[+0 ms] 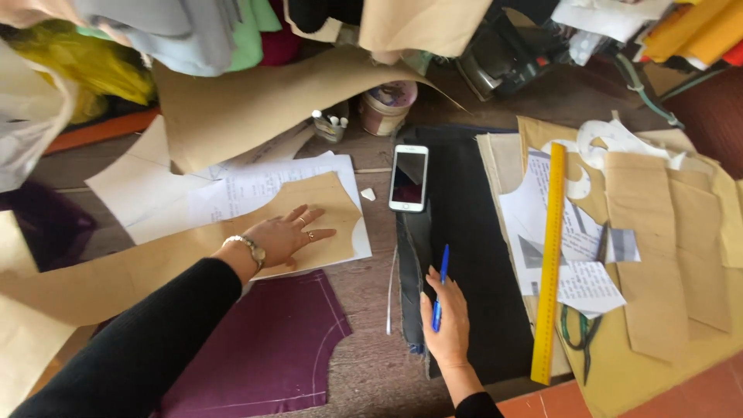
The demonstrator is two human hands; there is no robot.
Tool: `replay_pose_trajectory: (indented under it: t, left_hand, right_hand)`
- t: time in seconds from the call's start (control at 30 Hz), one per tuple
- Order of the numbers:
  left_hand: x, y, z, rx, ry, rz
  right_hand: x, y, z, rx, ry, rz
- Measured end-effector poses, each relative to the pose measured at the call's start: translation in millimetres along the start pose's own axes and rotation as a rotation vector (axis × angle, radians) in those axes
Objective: The person aligns a brown paper pattern piece on top of a white paper sheet and uses a blue pen to trace the curved edges. They then use a yellow ruler to measure and mark lines on the white paper.
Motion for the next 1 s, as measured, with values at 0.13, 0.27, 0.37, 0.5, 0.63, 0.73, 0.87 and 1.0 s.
replay_pose_trajectory:
  t: [0.13, 0.27, 0.37, 0.5, 0.63, 0.73, 0.87, 1.0]
  left_hand:
    - [-19.2, -24.6, 49.8, 0.301, -0.332, -0.306]
    - [-30.8, -79.5, 112.1, 0.611, -0.362, -0.233]
    - [-45.5, -112.4, 130.0, 0.751, -0.546, -0.028]
    - [-65.8, -121.6, 146.7, 0.638, -0.693, -0.02]
    - [-14.4, -170.8, 132.4, 0.664, -0.754, -0.093]
    - [4.3, -206.7, 132.6, 0.63, -0.871, -0.175]
    - [-0.9, -235.9, 145.7, 0.703, -0.876, -0.127]
    - [-65.7, -243.5, 189.1, 0.808, -0.941, -0.125]
  right_hand:
    - [-2.4, -1.7, -1.4, -0.04, -0.047, 0.024]
    - [-7.2, -3.0, -4.5, -0.093, -0.063, 0.06]
    - [-4.8, -1.9, 2.5, -0.038, -0.041, 0.03]
    - [-4.2, -4.7, 1.8, -0.041, -0.061, 0.027]
    - [-5.1, -3.7, 1.8, -0.023, -0.056, 0.024]
    - [-4.2, -3.0, 2.5, -0.027, -0.046, 0.015]
    - [-2.5, -0.6, 2.6, -0.03, -0.062, 0.006]
    - [3.2, 2.2, 3.9, -0.003, -0.027, -0.023]
Point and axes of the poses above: each hand's wrist, its own y-axis towards the middle knuckle, its own x-axis out of the back of the hand, z = x × y, the point moved 5 cm from there along y, towards the middle knuckle, and after that the axes turned 3 degrees about -y, right-handed, at the moved point
